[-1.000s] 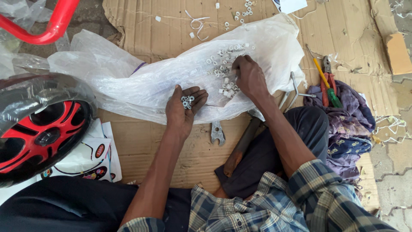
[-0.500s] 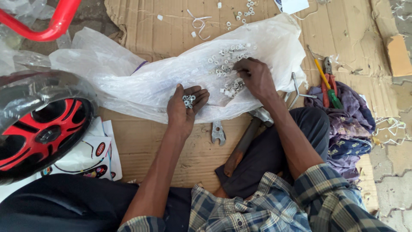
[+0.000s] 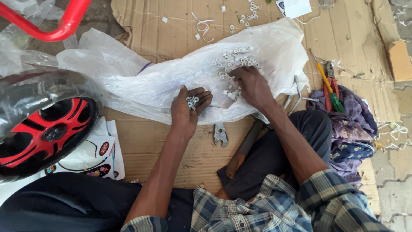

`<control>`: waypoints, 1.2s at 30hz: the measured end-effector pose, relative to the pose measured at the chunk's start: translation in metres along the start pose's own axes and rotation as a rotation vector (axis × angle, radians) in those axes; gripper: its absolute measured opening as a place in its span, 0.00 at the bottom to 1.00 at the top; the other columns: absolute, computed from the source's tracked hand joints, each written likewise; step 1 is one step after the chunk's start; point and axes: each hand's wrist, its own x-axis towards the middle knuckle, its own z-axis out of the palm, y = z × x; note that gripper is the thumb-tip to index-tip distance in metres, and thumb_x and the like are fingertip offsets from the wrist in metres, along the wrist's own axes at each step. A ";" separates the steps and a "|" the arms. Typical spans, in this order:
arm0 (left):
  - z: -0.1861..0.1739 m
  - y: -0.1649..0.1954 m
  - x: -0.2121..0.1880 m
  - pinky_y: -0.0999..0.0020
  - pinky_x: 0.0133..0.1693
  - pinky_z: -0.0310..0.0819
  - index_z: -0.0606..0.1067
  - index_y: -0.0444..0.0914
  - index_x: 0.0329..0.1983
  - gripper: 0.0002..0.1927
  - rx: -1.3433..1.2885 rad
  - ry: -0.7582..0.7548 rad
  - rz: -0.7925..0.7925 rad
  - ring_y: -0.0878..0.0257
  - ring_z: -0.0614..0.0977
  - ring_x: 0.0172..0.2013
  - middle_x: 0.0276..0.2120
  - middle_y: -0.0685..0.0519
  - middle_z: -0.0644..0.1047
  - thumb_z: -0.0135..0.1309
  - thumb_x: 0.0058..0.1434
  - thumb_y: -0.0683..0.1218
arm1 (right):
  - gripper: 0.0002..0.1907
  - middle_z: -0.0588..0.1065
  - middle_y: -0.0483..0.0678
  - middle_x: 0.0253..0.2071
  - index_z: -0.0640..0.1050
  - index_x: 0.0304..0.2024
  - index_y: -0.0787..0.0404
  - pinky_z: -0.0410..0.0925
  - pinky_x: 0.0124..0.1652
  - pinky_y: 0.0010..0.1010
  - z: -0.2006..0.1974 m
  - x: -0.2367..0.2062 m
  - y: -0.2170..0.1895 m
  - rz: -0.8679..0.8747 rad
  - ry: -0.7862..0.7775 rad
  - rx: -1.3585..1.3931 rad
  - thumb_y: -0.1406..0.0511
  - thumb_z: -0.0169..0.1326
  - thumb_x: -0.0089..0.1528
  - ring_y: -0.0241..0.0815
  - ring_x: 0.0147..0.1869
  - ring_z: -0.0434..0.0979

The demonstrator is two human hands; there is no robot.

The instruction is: The person sits on the ground and assembles a children's tricycle. They use a screwdriver to fasten the black seat to the red frame, fit a rear wheel onto the axle, then sort and gather small washers and nuts from a plastic sheet on the cardboard.

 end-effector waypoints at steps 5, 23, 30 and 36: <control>0.003 0.002 -0.003 0.54 0.50 0.84 0.72 0.22 0.47 0.30 0.007 0.008 -0.002 0.43 0.84 0.44 0.43 0.30 0.79 0.35 0.75 0.56 | 0.11 0.79 0.50 0.41 0.82 0.43 0.56 0.70 0.51 0.44 0.002 0.008 0.002 -0.110 -0.017 -0.146 0.71 0.58 0.59 0.55 0.51 0.76; 0.010 0.007 -0.009 0.55 0.51 0.83 0.71 0.23 0.50 0.31 0.030 -0.004 -0.030 0.45 0.84 0.46 0.45 0.32 0.79 0.40 0.73 0.59 | 0.16 0.77 0.49 0.41 0.77 0.39 0.62 0.69 0.45 0.48 0.003 0.011 -0.011 -0.191 0.027 -0.247 0.75 0.56 0.48 0.53 0.50 0.76; 0.005 0.008 -0.008 0.54 0.53 0.82 0.71 0.22 0.50 0.29 -0.027 -0.041 -0.045 0.44 0.83 0.47 0.45 0.32 0.79 0.40 0.73 0.57 | 0.13 0.81 0.53 0.48 0.80 0.51 0.64 0.74 0.45 0.35 -0.016 0.022 -0.026 -0.067 -0.107 0.535 0.72 0.61 0.64 0.46 0.47 0.81; 0.002 0.005 -0.004 0.55 0.53 0.83 0.72 0.22 0.50 0.27 -0.028 -0.032 -0.037 0.45 0.84 0.47 0.45 0.32 0.79 0.40 0.74 0.54 | 0.08 0.81 0.55 0.41 0.83 0.43 0.61 0.72 0.43 0.39 -0.029 0.021 0.006 0.112 -0.046 0.067 0.71 0.62 0.61 0.51 0.42 0.82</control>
